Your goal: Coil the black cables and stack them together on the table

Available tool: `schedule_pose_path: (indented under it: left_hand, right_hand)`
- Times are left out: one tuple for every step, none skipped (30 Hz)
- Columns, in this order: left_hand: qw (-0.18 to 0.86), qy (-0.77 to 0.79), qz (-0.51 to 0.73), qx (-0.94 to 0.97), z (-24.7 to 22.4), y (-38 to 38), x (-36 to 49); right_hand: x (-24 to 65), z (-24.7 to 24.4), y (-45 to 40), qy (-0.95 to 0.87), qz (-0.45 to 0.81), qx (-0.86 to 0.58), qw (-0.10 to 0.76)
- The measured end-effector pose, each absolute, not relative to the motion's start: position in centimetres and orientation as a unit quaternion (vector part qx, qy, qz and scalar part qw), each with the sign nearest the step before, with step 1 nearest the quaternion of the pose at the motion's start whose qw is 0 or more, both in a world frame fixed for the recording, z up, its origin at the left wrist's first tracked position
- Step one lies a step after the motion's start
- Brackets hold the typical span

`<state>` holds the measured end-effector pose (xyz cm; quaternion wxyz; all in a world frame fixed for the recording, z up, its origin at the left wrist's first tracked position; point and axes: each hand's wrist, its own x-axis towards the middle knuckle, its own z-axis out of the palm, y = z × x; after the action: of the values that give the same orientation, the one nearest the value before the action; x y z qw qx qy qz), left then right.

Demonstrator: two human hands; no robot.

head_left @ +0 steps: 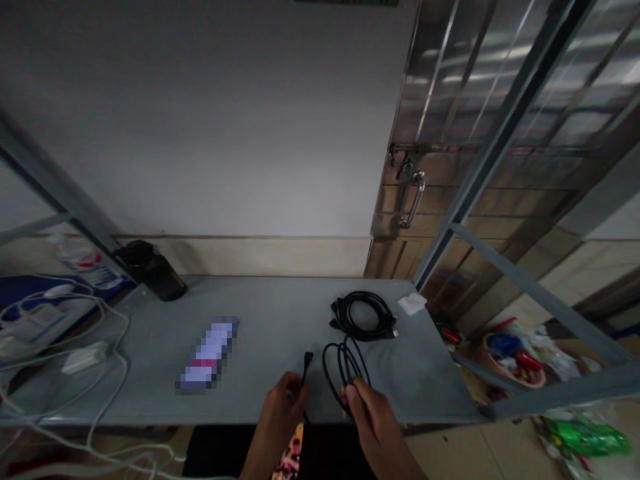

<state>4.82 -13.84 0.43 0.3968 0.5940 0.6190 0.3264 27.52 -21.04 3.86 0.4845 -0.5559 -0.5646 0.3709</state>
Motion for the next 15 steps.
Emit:
schedule_pose_path:
  left_hand:
    - [0.408, 0.617, 0.345, 0.578, 0.9, -13.9, 4.4]
    - [0.424, 0.617, 0.362, 0.556, 1.4, -13.9, 3.9]
    - [0.444, 0.617, 0.377, 0.529, 1.9, -13.9, 3.2]
    - [0.465, 0.617, 0.393, 0.498, 2.4, -14.0, 2.4]
    - [0.482, 0.618, 0.409, 0.467, 2.9, -14.0, 1.5]
    - [0.491, 0.62, 0.428, 0.437, 3.4, -14.0, 0.5]
    - [0.488, 0.624, 0.452, 0.41, 4.0, -14.1, -0.5]
    - [0.477, 0.627, 0.478, 0.389, 4.5, -14.1, -1.6]
    - [0.458, 0.631, 0.504, 0.371, 5.1, -14.1, -2.6]
    - [0.436, 0.636, 0.528, 0.354, 5.6, -14.2, -3.6]
    - [0.417, 0.643, 0.548, 0.336, 6.2, -14.3, -4.4]
    - [0.4, 0.649, 0.563, 0.318, 6.7, -14.4, -5.2]
    - [0.386, 0.657, 0.573, 0.301, 7.2, -14.4, -5.9]
    - [0.374, 0.664, 0.582, 0.285, 7.8, -14.6, -6.4]
    - [0.364, 0.669, 0.587, 0.272, 8.3, -14.7, -6.8]
  right_hand:
    - [28.5, 4.2, -20.8, -0.569, 0.368, -0.559, 0.478]
    - [29.7, 4.5, -20.7, -0.565, 0.363, -0.566, 0.478]
    - [31.0, 4.8, -20.6, -0.554, 0.355, -0.576, 0.484]
    - [32.4, 5.0, -20.7, -0.537, 0.346, -0.59, 0.494]
    - [33.9, 5.1, -20.9, -0.516, 0.334, -0.605, 0.505]
    - [35.5, 5.1, -21.2, -0.492, 0.32, -0.622, 0.518]
    - [37.2, 5.1, -21.6, -0.466, 0.304, -0.639, 0.53]
    - [38.8, 5.0, -22.2, -0.44, 0.287, -0.656, 0.542]
    - [40.4, 5.0, -22.8, -0.415, 0.271, -0.67, 0.553]
    - [41.9, 5.0, -23.5, -0.391, 0.258, -0.681, 0.562]
    - [43.3, 5.0, -24.2, -0.369, 0.248, -0.688, 0.573]
    - [44.6, 5.0, -24.9, -0.35, 0.24, -0.692, 0.585]
    - [45.7, 5.1, -25.6, -0.33, 0.23, -0.691, 0.6]
    - [46.7, 5.1, -26.2, -0.31, 0.217, -0.688, 0.619]
    - [47.6, 5.1, -26.8, -0.294, 0.201, -0.68, 0.641]
